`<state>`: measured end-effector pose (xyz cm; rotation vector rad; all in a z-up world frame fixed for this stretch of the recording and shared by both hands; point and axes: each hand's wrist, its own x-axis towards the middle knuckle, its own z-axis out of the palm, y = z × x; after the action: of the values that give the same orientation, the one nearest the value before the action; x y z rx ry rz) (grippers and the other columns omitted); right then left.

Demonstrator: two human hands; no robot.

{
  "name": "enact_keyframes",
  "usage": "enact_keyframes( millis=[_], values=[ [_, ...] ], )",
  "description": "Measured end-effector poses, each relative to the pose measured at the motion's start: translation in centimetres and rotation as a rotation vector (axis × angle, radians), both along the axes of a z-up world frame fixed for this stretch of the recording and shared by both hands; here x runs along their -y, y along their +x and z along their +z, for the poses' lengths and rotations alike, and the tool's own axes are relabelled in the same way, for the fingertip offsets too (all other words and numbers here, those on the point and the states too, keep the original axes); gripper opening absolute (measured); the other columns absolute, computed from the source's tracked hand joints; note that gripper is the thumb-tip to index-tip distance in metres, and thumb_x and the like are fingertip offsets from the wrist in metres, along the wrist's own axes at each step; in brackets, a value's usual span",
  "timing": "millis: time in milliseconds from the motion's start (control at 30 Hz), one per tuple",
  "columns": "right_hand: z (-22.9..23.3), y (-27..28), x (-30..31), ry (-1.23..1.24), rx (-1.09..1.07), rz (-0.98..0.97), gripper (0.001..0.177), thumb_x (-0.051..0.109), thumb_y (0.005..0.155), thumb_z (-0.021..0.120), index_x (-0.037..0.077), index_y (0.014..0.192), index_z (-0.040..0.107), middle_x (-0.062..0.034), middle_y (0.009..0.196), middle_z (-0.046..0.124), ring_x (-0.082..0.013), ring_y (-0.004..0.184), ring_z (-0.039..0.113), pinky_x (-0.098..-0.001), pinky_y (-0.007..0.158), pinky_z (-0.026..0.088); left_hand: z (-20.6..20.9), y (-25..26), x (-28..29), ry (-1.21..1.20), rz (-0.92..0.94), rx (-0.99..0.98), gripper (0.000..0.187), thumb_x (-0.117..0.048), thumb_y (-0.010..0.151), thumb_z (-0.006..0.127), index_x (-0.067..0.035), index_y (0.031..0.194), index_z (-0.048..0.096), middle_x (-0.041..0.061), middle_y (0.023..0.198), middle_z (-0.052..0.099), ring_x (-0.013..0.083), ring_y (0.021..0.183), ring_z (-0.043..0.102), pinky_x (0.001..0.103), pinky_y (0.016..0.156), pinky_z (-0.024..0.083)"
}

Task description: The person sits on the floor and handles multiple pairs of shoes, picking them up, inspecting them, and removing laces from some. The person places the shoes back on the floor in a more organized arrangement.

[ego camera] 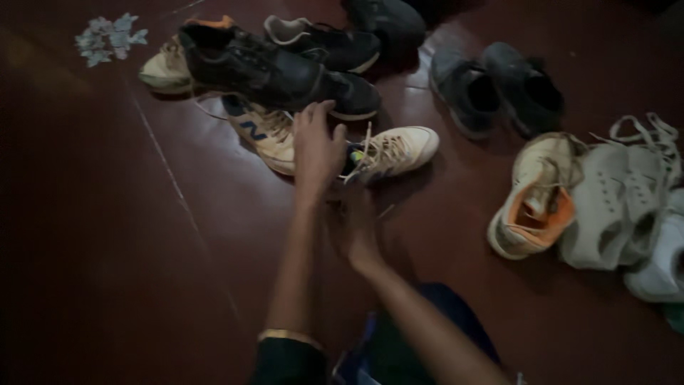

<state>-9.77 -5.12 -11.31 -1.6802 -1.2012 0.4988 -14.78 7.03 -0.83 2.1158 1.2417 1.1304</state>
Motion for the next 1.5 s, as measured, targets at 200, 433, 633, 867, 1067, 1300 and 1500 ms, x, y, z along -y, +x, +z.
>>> enact_keyframes(
  millis=[200, 433, 633, 867, 1067, 1300, 1500],
  values=[
    [1.2, -1.0, 0.5, -0.165, 0.531, 0.027, 0.057, 0.029, 0.092, 0.07, 0.007, 0.141, 0.05, -0.02, 0.151, 0.041, -0.0431, 0.133, 0.042, -0.0616, 0.102, 0.038, -2.6, -3.4, -2.3, 0.048, -0.001, -0.189, 0.044, -0.011, 0.088, 0.07, -0.005, 0.13, 0.063, 0.02, 0.14, 0.057, 0.0438, 0.137, 0.044, 0.052, 0.116, 0.037],
    [-0.3, -0.5, -0.3, -0.375, 0.552, 0.025, 0.065, 0.029, 0.09, 0.069, 0.009, 0.147, 0.047, -0.0206, 0.15, 0.04, -0.0434, 0.133, 0.04, -0.063, 0.103, 0.038, -6.8, 4.2, -4.5, 0.158, -0.195, -0.276, 0.056, -0.007, 0.075, 0.072, -0.002, 0.13, 0.059, 0.024, 0.139, 0.054, 0.049, 0.135, 0.042, 0.054, 0.107, 0.041],
    [-2.5, -0.3, -1.5, -0.194, 0.675, -0.072, 0.066, 0.031, 0.088, 0.066, 0.02, 0.15, 0.047, -0.0138, 0.158, 0.039, -0.0468, 0.138, 0.038, -0.0637, 0.108, 0.038, -10.3, 9.6, -8.2, 0.108, -0.282, -0.286, 0.06, -0.006, 0.081, 0.069, -0.007, 0.139, 0.054, 0.023, 0.146, 0.05, 0.0473, 0.137, 0.044, 0.053, 0.109, 0.049],
    [-4.3, -0.7, -3.2, -0.697, 0.5, 0.102, 0.078, 0.045, 0.084, 0.067, 0.02, 0.153, 0.039, -0.0105, 0.165, 0.019, -0.0498, 0.147, 0.018, -0.075, 0.1, 0.027, -10.8, 11.6, -11.3, -0.147, -0.13, -0.667, 0.092, -0.021, 0.078, 0.081, -0.028, 0.156, 0.033, 0.013, 0.165, 0.019, 0.0485, 0.142, 0.031, 0.057, 0.094, 0.054],
    [-7.1, -1.4, -3.8, -0.537, 0.704, -0.121, 0.057, 0.034, 0.099, 0.053, 0.022, 0.154, 0.044, -0.0027, 0.163, 0.032, -0.0459, 0.141, 0.031, -0.0745, 0.099, 0.033, -12.2, 13.4, -13.1, -0.125, -0.022, -0.867, 0.104, -0.046, 0.078, 0.083, -0.034, 0.161, 0.02, 0.014, 0.166, 0.01, 0.0503, 0.139, 0.03, 0.057, 0.087, 0.057],
    [-7.7, -1.2, -3.7, -0.476, 0.58, 0.012, 0.073, 0.047, 0.089, 0.062, 0.016, 0.152, 0.042, -0.0154, 0.158, 0.031, -0.0558, 0.135, 0.026, -0.0753, 0.1, 0.028, -17.4, 14.4, -16.4, 0.208, -0.018, -0.93, 0.077, -0.043, 0.096, 0.077, -0.01, 0.156, 0.042, 0.036, 0.142, 0.052, 0.0486, 0.126, 0.051, 0.041, 0.083, 0.063],
    [-4.2, -0.5, -4.1, -0.545, 0.41, 0.083, 0.07, 0.05, 0.09, 0.064, 0.025, 0.152, 0.043, -0.0084, 0.163, 0.03, -0.0548, 0.142, 0.02, -0.0759, 0.111, 0.017, -17.9, 11.9, -17.2, 0.352, -0.214, -0.928, 0.076, -0.046, 0.083, 0.081, -0.002, 0.139, 0.053, 0.024, 0.105, 0.072, 0.0383, 0.096, 0.068, 0.052, 0.099, 0.053]
  ],
)
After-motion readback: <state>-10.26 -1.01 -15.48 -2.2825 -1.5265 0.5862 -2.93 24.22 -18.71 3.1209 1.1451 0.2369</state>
